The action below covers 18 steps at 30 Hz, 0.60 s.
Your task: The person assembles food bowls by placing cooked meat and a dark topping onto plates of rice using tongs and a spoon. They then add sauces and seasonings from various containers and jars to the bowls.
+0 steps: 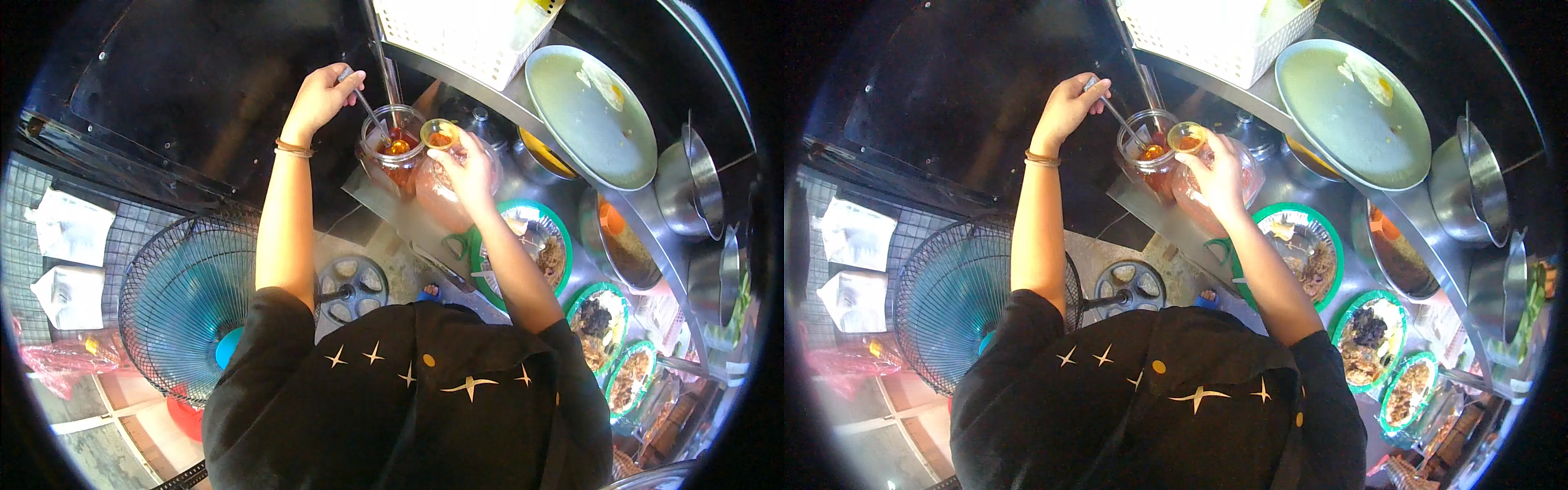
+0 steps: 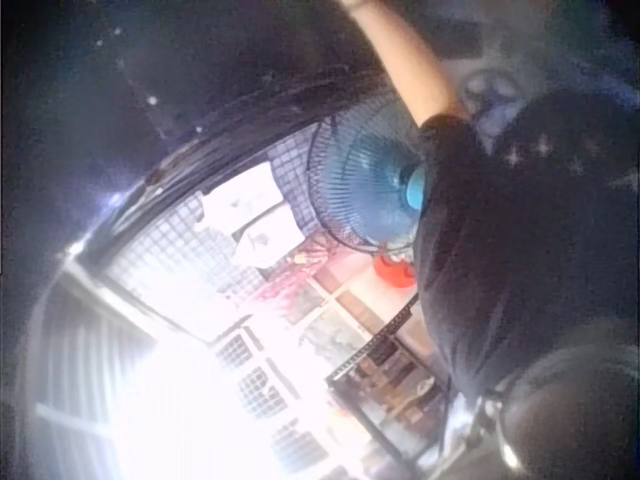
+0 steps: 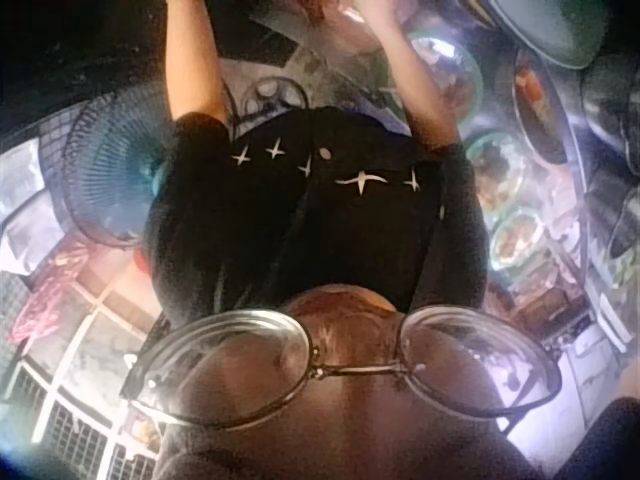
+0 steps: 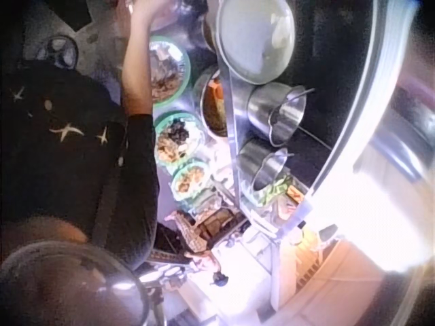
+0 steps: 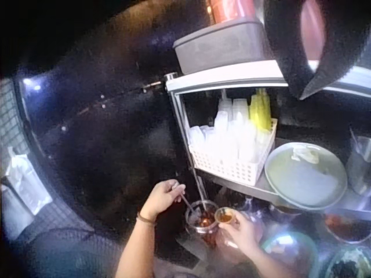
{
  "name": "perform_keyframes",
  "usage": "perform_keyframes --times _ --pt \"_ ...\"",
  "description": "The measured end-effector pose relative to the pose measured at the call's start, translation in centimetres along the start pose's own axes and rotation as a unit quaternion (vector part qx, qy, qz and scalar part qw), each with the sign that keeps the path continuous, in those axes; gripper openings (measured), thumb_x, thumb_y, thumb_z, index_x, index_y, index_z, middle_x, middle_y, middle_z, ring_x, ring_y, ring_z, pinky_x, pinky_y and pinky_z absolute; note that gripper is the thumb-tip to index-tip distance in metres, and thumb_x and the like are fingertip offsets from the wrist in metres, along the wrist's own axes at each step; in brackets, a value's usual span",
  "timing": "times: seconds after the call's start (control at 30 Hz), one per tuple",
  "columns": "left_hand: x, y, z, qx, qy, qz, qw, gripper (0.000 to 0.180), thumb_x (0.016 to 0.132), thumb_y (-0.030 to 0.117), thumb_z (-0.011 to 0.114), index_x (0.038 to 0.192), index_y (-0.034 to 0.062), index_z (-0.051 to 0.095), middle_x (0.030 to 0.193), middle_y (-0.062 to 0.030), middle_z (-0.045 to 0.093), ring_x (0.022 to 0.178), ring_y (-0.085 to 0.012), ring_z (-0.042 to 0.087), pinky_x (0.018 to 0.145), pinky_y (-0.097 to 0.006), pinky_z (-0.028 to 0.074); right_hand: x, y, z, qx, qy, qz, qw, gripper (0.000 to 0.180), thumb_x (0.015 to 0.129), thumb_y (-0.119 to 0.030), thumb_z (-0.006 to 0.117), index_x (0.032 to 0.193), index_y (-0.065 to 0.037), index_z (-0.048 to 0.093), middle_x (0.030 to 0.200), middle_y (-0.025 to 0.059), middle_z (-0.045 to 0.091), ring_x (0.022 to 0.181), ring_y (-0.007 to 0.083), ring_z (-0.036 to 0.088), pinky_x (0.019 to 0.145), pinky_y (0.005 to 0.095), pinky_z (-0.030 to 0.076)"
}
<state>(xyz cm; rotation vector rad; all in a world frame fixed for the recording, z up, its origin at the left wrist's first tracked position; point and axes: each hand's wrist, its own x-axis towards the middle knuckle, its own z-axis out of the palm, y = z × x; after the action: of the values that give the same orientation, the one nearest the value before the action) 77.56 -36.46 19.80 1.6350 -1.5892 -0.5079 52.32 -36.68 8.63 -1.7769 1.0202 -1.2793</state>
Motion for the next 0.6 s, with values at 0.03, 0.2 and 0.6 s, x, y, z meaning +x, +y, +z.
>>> perform_keyframes --times 0.03,0.2,0.6 --pt "-0.1 -0.2 -0.1 -0.010 0.012 -0.003 1.000 0.027 0.091 0.026 0.059 0.077 0.0030 0.063 0.063 -0.0001 0.057 0.058 -0.0075 0.052 0.056 -0.023 0.041 -0.1 -0.2 0.1 0.008 0.001 0.012 1.000 0.045 0.071 -0.018 0.078 0.110 -0.002 0.062 0.100 0.0131 0.062 0.094 0.0270 0.059 0.084 0.0362 0.046" --pt "-0.4 0.9 -1.0 0.008 0.068 0.007 0.998 0.030 0.090 0.028 0.059 0.077 0.0014 0.064 0.061 -0.0025 0.059 0.057 -0.0089 0.055 0.055 -0.025 0.044 0.0 -0.3 0.0 -0.022 -0.016 0.005 1.000 0.048 0.070 -0.019 0.079 0.111 -0.003 0.061 0.102 0.0144 0.063 0.096 0.0282 0.060 0.085 0.0372 0.047" --pt "0.0 6.5 -2.9 0.052 0.132 0.077 0.987 0.031 0.087 0.029 0.062 0.074 0.0015 0.064 0.059 -0.0039 0.061 0.055 -0.0098 0.057 0.054 -0.025 0.045 0.3 0.2 0.8 -0.076 -0.058 0.005 0.995 0.047 0.070 -0.024 0.078 0.111 -0.005 0.062 0.105 0.0154 0.064 0.098 0.0305 0.060 0.087 0.0388 0.047"
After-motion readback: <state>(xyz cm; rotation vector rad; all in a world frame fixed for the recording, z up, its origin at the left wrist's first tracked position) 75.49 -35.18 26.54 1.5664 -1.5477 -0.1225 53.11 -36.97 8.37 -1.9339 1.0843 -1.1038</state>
